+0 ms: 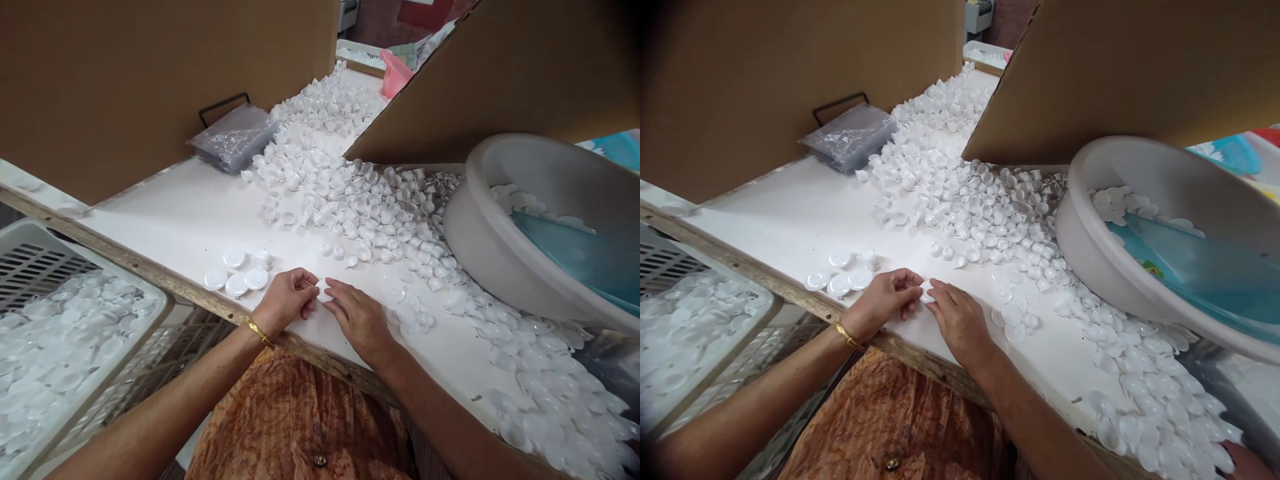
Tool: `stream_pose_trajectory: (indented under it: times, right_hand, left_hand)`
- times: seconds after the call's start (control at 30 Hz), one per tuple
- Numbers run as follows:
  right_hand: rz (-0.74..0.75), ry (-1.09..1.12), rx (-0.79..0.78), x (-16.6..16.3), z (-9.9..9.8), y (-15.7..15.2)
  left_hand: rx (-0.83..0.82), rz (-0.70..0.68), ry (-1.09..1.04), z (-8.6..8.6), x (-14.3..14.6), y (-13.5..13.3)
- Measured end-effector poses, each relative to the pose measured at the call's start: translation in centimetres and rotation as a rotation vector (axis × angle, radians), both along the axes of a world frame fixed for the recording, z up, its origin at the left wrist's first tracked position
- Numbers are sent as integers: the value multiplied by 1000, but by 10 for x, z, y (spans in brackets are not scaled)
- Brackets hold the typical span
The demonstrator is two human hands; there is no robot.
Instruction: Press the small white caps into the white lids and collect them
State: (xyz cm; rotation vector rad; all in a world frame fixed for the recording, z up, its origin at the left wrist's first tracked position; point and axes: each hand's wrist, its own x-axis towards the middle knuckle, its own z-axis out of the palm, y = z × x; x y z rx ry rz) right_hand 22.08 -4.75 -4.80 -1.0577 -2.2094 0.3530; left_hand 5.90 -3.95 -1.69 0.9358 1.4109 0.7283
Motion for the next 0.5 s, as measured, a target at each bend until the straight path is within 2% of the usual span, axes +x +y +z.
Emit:
stream_pose_trajectory:
  times: [0.23,0.5]
  right_hand:
    - [60,-148,176,4,1,-2]
    - [93,-151,167,3,0,-1]
  left_hand:
    - [8,-52,23,-2,-1,1]
    - [-21,-78,54,1,-2,10]
